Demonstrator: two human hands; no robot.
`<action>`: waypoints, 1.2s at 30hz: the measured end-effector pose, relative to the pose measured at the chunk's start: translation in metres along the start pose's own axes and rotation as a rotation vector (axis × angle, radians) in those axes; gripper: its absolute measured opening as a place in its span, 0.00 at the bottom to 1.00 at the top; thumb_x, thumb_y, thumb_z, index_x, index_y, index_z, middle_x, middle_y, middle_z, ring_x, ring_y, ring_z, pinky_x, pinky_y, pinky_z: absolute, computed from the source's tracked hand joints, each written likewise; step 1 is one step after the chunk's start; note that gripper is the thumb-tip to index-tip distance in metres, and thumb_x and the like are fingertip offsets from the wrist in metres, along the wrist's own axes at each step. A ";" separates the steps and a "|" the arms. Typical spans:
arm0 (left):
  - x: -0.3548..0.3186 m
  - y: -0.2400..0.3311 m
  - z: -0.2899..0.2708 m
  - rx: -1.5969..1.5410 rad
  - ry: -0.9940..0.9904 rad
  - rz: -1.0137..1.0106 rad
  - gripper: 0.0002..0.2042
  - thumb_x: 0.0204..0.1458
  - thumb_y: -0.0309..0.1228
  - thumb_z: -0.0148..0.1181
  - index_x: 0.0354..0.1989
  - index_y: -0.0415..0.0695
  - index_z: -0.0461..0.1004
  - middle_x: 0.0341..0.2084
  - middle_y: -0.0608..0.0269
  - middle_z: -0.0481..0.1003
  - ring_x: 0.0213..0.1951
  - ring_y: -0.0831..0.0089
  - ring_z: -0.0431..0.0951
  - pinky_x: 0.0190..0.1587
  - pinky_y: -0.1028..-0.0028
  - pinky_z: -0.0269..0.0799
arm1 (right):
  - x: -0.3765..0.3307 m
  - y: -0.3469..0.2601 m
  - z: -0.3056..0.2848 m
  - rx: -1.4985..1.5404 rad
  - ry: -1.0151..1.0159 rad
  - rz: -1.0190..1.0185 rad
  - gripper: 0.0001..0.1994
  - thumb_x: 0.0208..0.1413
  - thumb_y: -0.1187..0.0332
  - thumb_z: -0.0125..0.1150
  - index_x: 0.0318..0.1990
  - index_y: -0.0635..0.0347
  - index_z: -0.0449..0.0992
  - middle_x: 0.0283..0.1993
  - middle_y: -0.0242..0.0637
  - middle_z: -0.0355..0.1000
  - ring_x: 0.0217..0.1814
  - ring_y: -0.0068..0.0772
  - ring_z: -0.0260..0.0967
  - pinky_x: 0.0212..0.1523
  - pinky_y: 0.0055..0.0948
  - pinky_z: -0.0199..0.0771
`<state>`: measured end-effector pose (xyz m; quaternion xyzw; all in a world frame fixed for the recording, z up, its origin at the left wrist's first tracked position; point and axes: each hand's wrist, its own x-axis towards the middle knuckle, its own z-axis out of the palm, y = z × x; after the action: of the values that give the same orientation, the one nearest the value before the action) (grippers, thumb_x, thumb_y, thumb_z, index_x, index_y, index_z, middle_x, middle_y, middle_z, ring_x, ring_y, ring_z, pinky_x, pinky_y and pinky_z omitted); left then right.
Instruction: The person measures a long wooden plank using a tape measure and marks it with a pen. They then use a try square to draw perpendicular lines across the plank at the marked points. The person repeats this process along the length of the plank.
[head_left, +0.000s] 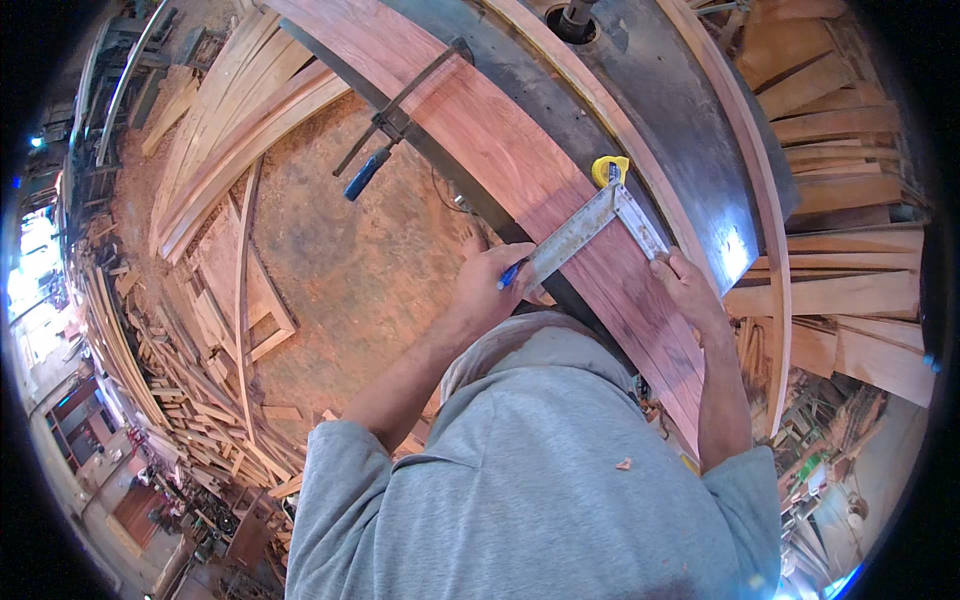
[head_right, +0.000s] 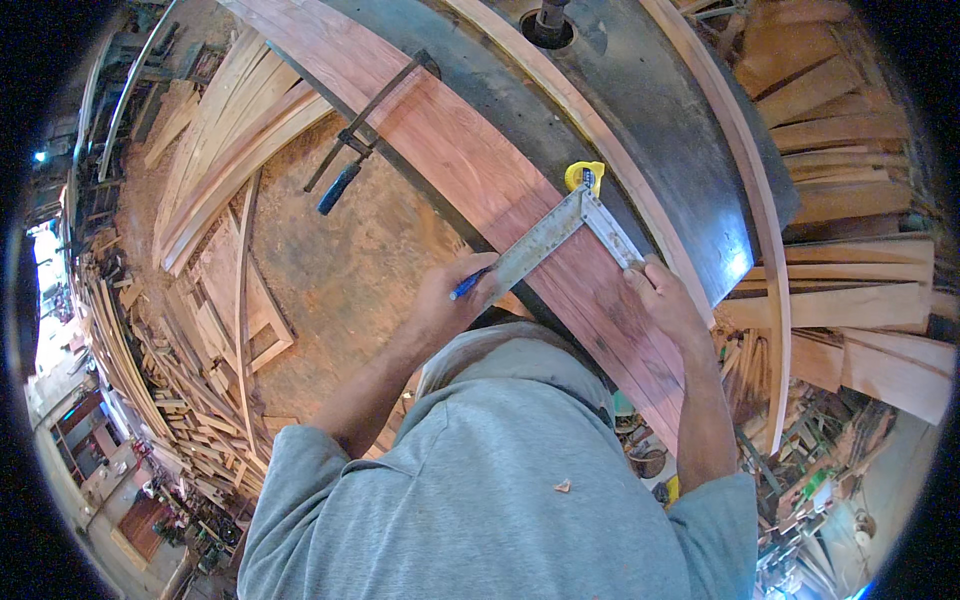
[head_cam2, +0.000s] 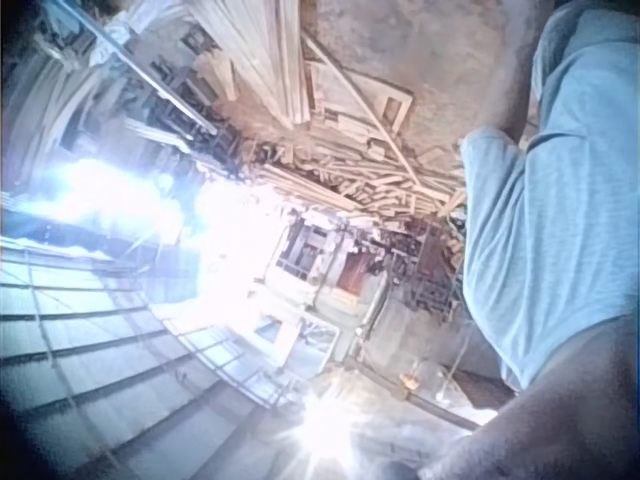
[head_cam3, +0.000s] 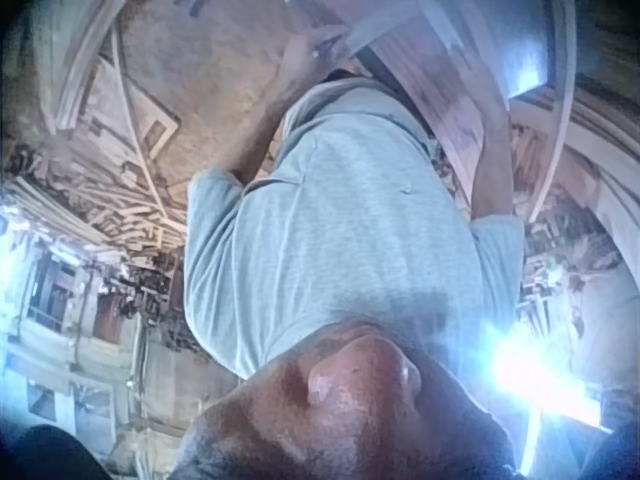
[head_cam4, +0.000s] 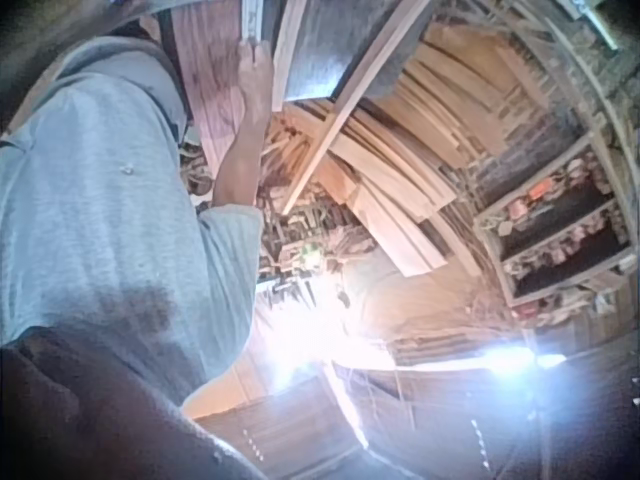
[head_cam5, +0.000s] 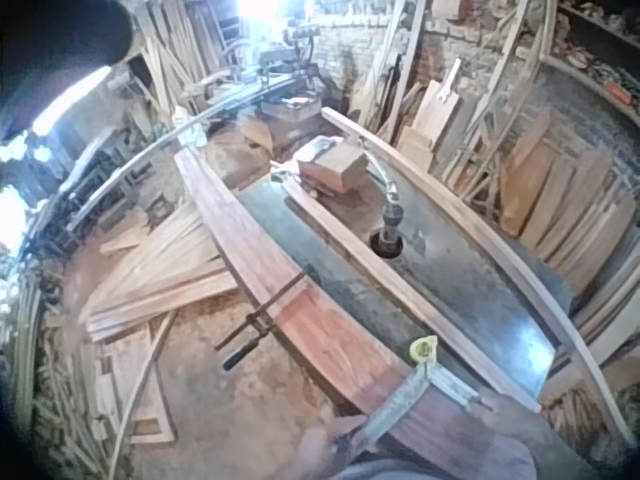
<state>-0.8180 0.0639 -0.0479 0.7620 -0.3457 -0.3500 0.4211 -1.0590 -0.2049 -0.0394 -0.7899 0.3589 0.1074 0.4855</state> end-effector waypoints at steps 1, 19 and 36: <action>0.001 0.003 -0.002 -0.013 -0.021 -0.010 0.13 0.60 0.27 0.65 0.52 0.41 0.80 0.37 0.50 0.81 0.39 0.60 0.83 0.44 0.67 0.77 | 0.001 -0.001 -0.001 0.012 -0.012 0.013 0.15 0.70 0.59 0.57 0.45 0.67 0.74 0.39 0.41 0.70 0.46 0.35 0.70 0.52 0.34 0.69; 0.009 -0.004 -0.008 0.027 -0.039 0.105 0.12 0.58 0.23 0.63 0.51 0.38 0.80 0.43 0.49 0.82 0.45 0.58 0.84 0.49 0.66 0.79 | 0.003 -0.020 -0.008 -0.102 -0.090 0.081 0.21 0.72 0.54 0.55 0.53 0.66 0.77 0.47 0.41 0.71 0.54 0.39 0.70 0.60 0.35 0.66; 0.053 0.064 -0.036 0.059 0.011 0.324 0.11 0.58 0.30 0.62 0.48 0.43 0.82 0.36 0.54 0.81 0.37 0.53 0.82 0.40 0.61 0.78 | 0.005 -0.017 -0.004 -0.160 -0.047 0.038 0.19 0.71 0.56 0.52 0.40 0.67 0.76 0.39 0.49 0.70 0.47 0.52 0.72 0.51 0.44 0.69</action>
<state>-0.7758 0.0092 0.0103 0.7101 -0.4721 -0.2629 0.4514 -1.0445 -0.2059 -0.0278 -0.8164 0.3526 0.1636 0.4271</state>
